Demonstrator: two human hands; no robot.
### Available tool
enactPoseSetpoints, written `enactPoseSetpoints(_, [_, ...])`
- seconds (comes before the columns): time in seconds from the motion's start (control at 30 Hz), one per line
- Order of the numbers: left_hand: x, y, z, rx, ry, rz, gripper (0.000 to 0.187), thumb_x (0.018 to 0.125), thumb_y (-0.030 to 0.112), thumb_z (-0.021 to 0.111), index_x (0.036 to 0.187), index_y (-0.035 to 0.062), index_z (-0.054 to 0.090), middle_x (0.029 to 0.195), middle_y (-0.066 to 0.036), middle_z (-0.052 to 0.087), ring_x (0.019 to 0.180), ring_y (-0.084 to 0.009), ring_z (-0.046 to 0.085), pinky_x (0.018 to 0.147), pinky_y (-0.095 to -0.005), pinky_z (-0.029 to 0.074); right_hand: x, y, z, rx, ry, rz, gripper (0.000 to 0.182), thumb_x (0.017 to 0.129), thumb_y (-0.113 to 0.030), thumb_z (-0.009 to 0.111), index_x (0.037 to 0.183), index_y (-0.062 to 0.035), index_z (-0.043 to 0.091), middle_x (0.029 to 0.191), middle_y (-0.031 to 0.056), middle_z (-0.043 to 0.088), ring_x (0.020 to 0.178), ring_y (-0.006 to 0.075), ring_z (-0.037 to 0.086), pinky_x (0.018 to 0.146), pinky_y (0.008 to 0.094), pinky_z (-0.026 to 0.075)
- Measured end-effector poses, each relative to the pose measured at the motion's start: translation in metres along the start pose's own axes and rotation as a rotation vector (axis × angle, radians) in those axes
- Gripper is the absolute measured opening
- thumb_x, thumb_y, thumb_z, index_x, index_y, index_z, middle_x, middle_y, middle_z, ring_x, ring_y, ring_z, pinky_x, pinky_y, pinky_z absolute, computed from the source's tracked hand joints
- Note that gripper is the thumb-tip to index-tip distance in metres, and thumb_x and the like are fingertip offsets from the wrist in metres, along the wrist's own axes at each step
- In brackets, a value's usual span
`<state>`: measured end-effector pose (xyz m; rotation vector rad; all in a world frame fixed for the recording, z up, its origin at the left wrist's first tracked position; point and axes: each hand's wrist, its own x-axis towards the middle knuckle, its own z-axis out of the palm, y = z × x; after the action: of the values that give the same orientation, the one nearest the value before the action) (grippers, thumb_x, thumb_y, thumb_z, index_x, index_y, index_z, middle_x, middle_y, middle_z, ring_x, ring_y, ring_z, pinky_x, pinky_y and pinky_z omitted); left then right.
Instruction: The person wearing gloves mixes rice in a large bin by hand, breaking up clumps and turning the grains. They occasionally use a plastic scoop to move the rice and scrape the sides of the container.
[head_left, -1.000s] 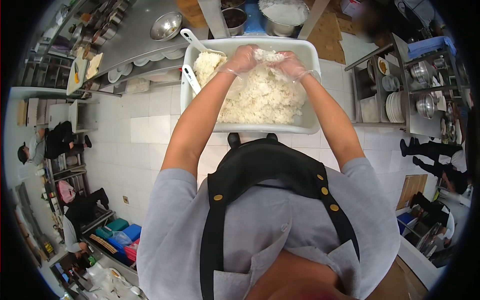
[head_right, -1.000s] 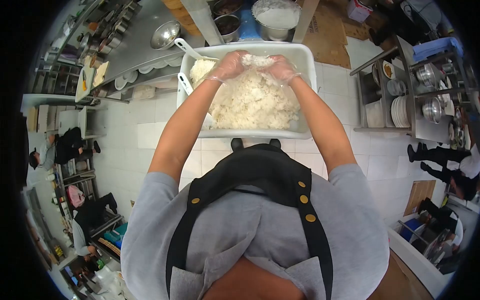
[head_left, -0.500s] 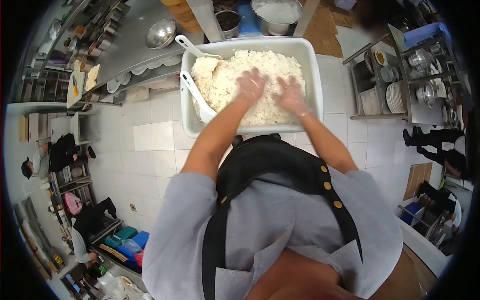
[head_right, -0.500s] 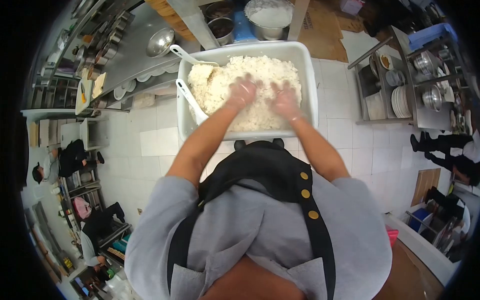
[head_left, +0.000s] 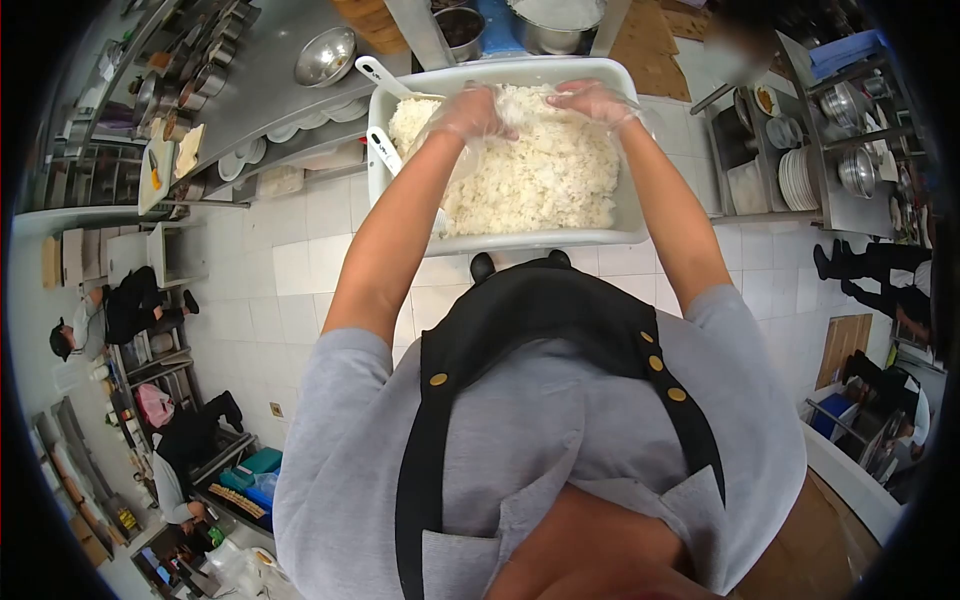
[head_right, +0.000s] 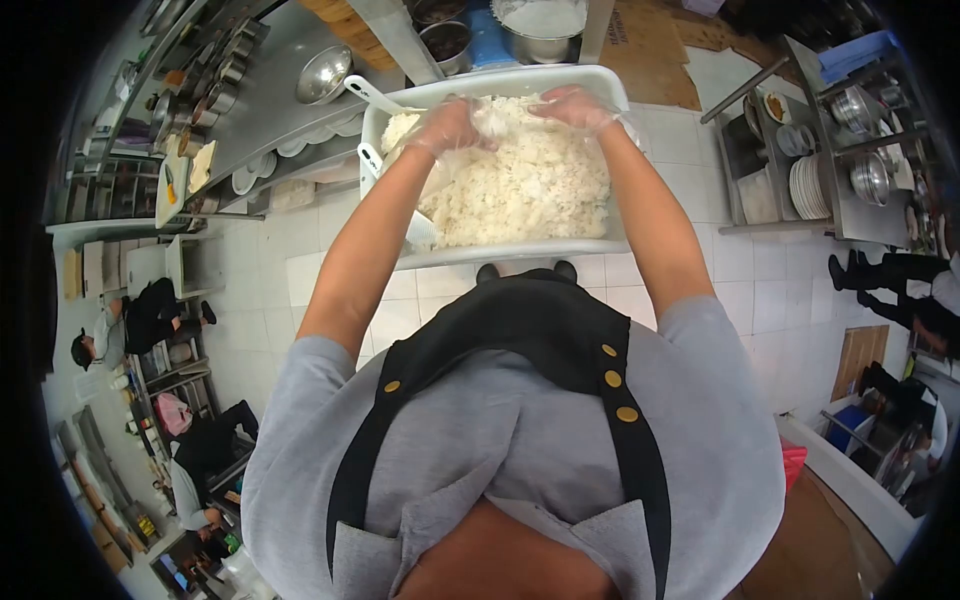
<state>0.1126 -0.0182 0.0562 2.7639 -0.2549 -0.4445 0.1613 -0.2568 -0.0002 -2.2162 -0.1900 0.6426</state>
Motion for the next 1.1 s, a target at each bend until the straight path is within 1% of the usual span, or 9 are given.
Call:
enactPoseSetpoints(0.17, [-0.051, -0.003, 0.055, 0.015, 0.228, -0.015, 0.083, 0.069, 0.025, 0.079, 0.138, 0.001, 0.038, 0.147, -0.025, 0.025, 0.129, -0.0399, 0.039, 0.107, -0.0382, 0.037, -0.056, -0.035, 0.09, -0.529, 0.127, 0.199, 0.108, 0.068, -0.072, 0.061, 0.148, -0.01, 0.023, 0.142, 0.0353, 0.029, 0.13, 0.0415, 0.039, 0.105, 0.0479, 0.035])
enactPoseSetpoints(0.3, [-0.106, 0.003, 0.109, -0.218, 0.432, 0.151, 0.061, 0.072, 0.012, 0.07, 0.128, -0.0024, 0.05, 0.144, -0.025, 0.028, 0.127, -0.0383, 0.041, 0.103, -0.0408, 0.04, -0.094, -0.006, 0.131, -0.598, 0.22, -0.088, 0.07, 0.076, -0.034, 0.066, 0.138, -0.0098, 0.043, 0.143, 0.032, 0.031, 0.124, 0.0389, 0.047, 0.099, 0.0428, 0.043])
enactPoseSetpoints(0.5, [-0.103, -0.002, 0.119, -0.678, 0.558, 0.142, 0.05, 0.073, 0.003, 0.068, 0.121, -0.0016, 0.056, 0.13, -0.022, 0.044, 0.117, -0.0331, 0.049, 0.096, -0.04, 0.045, -0.051, 0.055, 0.065, 0.063, 0.169, -0.337, 0.049, 0.071, -0.007, 0.063, 0.12, -0.0076, 0.06, 0.117, 0.0196, 0.058, 0.096, 0.0239, 0.063, 0.084, 0.0311, 0.05])
enactPoseSetpoints(0.57, [-0.088, 0.014, 0.108, -1.082, 0.434, 0.105, 0.055, 0.072, 0.005, 0.073, 0.124, 0.0001, 0.054, 0.129, -0.021, 0.046, 0.111, -0.0301, 0.055, 0.09, -0.0387, 0.049, -0.064, 0.008, 0.048, 0.434, -0.023, -0.06, 0.048, 0.076, -0.004, 0.066, 0.122, -0.0049, 0.056, 0.102, 0.0113, 0.062, 0.074, 0.0187, 0.063, 0.067, 0.029, 0.054])
enactPoseSetpoints(0.63, [-0.058, 0.021, 0.119, -0.867, 0.5, 0.136, 0.063, 0.071, 0.007, 0.077, 0.128, 0.0001, 0.05, 0.123, -0.021, 0.052, 0.099, -0.0234, 0.06, 0.077, -0.0338, 0.053, -0.068, -0.021, 0.046, 0.571, -0.096, 0.022, 0.047, 0.078, -0.003, 0.067, 0.123, -0.0027, 0.055, 0.103, 0.0096, 0.061, 0.068, 0.0174, 0.062, 0.061, 0.0273, 0.055])
enactPoseSetpoints(0.73, [-0.028, 0.017, 0.124, -1.384, 0.236, 0.017, 0.064, 0.076, 0.009, 0.077, 0.132, 0.001, 0.047, 0.109, -0.018, 0.061, 0.087, -0.0157, 0.062, 0.058, -0.0253, 0.053, -0.066, -0.025, 0.054, 0.665, -0.109, 0.082, 0.05, 0.08, -0.003, 0.069, 0.126, 0.0013, 0.051, 0.104, 0.01, 0.061, 0.076, 0.0158, 0.062, 0.059, 0.0277, 0.056])
enactPoseSetpoints(0.8, [-0.026, 0.006, 0.116, -1.367, 0.143, 0.01, 0.059, 0.079, 0.015, 0.076, 0.129, -0.0007, 0.049, 0.099, -0.016, 0.064, 0.079, -0.0148, 0.062, 0.057, -0.0255, 0.052, -0.063, -0.023, 0.055, 0.483, -0.047, 0.148, 0.057, 0.076, -0.006, 0.073, 0.129, 0.0002, 0.05, 0.108, 0.0105, 0.06, 0.091, 0.0157, 0.061, 0.064, 0.0279, 0.055])
enactPoseSetpoints(1.0, [0.003, -0.016, 0.114, -0.972, 0.161, 0.034, 0.047, 0.085, 0.024, 0.069, 0.12, -0.0033, 0.056, 0.095, -0.015, 0.066, 0.078, -0.02, 0.063, 0.053, -0.0278, 0.053, -0.059, -0.013, 0.063, 0.279, 0.051, -0.367, 0.054, 0.075, -0.009, 0.074, 0.124, 0.001, 0.055, 0.107, 0.0117, 0.065, 0.082, 0.0142, 0.063, 0.07, 0.0282, 0.049])
enactPoseSetpoints(1.1, [0.001, -0.013, 0.09, -0.836, 0.243, 0.044, 0.037, 0.083, 0.01, 0.063, 0.118, -0.001, 0.059, 0.099, -0.013, 0.067, 0.09, -0.0294, 0.063, 0.056, -0.0285, 0.055, -0.038, -0.002, 0.05, 0.139, 0.061, 0.065, 0.048, 0.073, -0.009, 0.072, 0.118, 0.002, 0.06, 0.104, 0.0127, 0.067, 0.076, 0.0141, 0.064, 0.07, 0.0297, 0.049])
